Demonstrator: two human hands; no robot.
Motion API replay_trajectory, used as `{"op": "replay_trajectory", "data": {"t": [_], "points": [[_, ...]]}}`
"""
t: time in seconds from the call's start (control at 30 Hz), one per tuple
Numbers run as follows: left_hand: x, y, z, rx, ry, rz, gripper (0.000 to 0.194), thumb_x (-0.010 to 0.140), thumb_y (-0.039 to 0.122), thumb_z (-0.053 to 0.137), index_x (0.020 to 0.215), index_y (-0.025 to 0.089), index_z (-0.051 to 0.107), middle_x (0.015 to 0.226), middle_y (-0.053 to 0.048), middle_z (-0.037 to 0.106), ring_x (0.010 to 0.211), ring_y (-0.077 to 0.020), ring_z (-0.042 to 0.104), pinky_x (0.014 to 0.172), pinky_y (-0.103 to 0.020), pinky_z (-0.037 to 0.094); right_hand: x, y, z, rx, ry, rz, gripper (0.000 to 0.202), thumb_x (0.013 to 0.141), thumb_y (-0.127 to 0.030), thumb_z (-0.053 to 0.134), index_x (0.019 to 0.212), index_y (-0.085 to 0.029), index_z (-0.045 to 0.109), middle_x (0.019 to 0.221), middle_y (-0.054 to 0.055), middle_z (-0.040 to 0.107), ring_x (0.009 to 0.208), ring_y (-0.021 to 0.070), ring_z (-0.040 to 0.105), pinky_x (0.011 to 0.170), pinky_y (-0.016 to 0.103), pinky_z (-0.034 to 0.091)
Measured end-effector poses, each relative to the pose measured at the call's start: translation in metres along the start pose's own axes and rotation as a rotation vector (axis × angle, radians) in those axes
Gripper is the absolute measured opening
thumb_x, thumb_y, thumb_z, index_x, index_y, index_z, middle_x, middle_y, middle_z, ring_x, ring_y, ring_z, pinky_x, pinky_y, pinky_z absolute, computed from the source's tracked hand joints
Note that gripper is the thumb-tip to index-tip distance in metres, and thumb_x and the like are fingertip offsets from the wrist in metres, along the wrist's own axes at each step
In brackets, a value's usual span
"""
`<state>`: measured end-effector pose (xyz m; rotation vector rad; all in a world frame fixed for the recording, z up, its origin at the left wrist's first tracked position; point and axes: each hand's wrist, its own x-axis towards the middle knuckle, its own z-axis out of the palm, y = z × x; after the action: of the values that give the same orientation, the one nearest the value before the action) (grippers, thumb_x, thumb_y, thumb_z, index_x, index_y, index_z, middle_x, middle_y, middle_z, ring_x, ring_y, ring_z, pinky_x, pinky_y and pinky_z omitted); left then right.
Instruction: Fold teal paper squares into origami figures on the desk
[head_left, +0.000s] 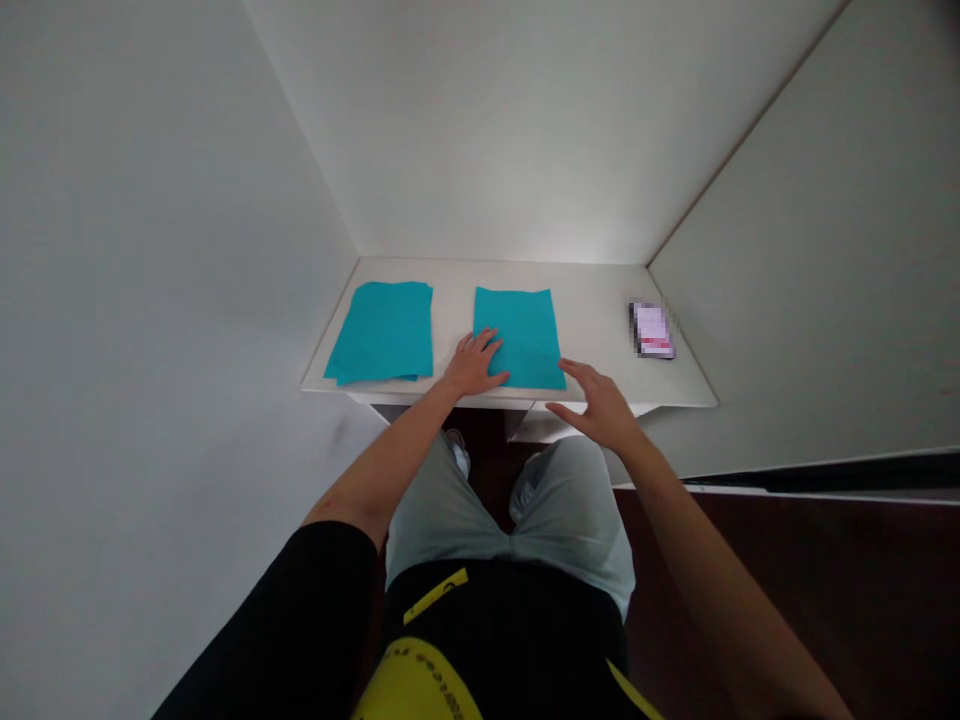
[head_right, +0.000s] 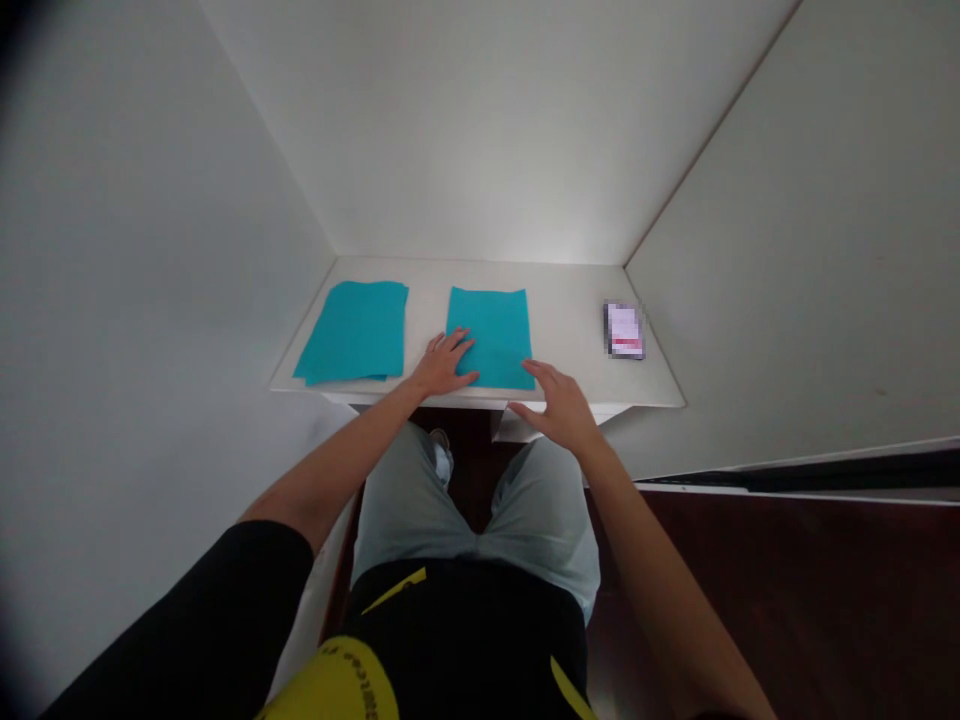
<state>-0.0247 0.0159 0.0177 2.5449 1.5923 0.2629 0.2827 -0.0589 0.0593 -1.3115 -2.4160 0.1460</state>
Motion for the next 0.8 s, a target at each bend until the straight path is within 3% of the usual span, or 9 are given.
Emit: {"op": "replay_trajectory", "data": {"t": [0.13,0.23,0.43,0.6,0.8], "points": [[-0.031,0.0,-0.005,0.002,-0.084,0.154,0.108,0.089,0.079,0.069,0.171,0.017,0.038,0.18,-0.018,0.03,0.169,-0.0357,0.025,0.138,-0.056,0.018,0.008,0.007,0.028,-0.067,-0.176,-0.048,0.096,0.095,-0.057,0.075,0.173,-0.022,0.033,0.176,0.018,0.04,0.158,0.0378,0.045,0.131,0.061,0.034],[-0.058,-0.005,-0.01,-0.011,-0.115,0.279,0.126,0.077,0.082,0.079,0.174,0.018,0.032,0.182,-0.02,0.025,0.17,-0.0376,0.022,0.139,-0.054,0.014,0.003,0.017,0.04,-0.098,-0.235,-0.066,0.094,0.093,-0.046,0.077,0.173,-0.021,0.034,0.175,0.018,0.042,0.159,0.0358,0.045,0.132,0.06,0.033],[-0.089,-0.021,-0.01,-0.061,-0.097,0.308,0.088,0.093,0.045,0.077,0.171,0.026,0.041,0.177,-0.011,0.041,0.166,-0.0291,0.034,0.139,-0.048,0.023,-0.021,0.023,0.041,-0.102,-0.241,-0.095,0.086,0.094,-0.026,0.068,0.173,-0.024,0.035,0.176,0.013,0.042,0.16,0.0307,0.045,0.132,0.056,0.034],[-0.097,-0.023,0.002,-0.051,-0.065,0.306,0.081,0.096,0.025,0.07,0.171,0.025,0.04,0.176,-0.01,0.043,0.166,-0.0257,0.036,0.14,-0.051,0.022,-0.029,0.028,0.04,-0.081,-0.225,-0.108,0.085,0.093,-0.014,0.058,0.173,-0.023,0.033,0.173,0.012,0.047,0.158,0.027,0.048,0.13,0.052,0.037],[-0.102,-0.018,0.007,-0.123,-0.025,0.244,0.067,0.097,0.012,0.056,0.161,0.03,0.056,0.167,-0.007,0.056,0.16,-0.023,0.046,0.137,-0.055,0.031,-0.036,0.03,0.038,0.026,-0.189,-0.106,0.054,0.103,-0.019,0.048,0.155,-0.026,0.061,0.162,0.01,0.062,0.15,0.0253,0.057,0.124,0.049,0.04]]}}
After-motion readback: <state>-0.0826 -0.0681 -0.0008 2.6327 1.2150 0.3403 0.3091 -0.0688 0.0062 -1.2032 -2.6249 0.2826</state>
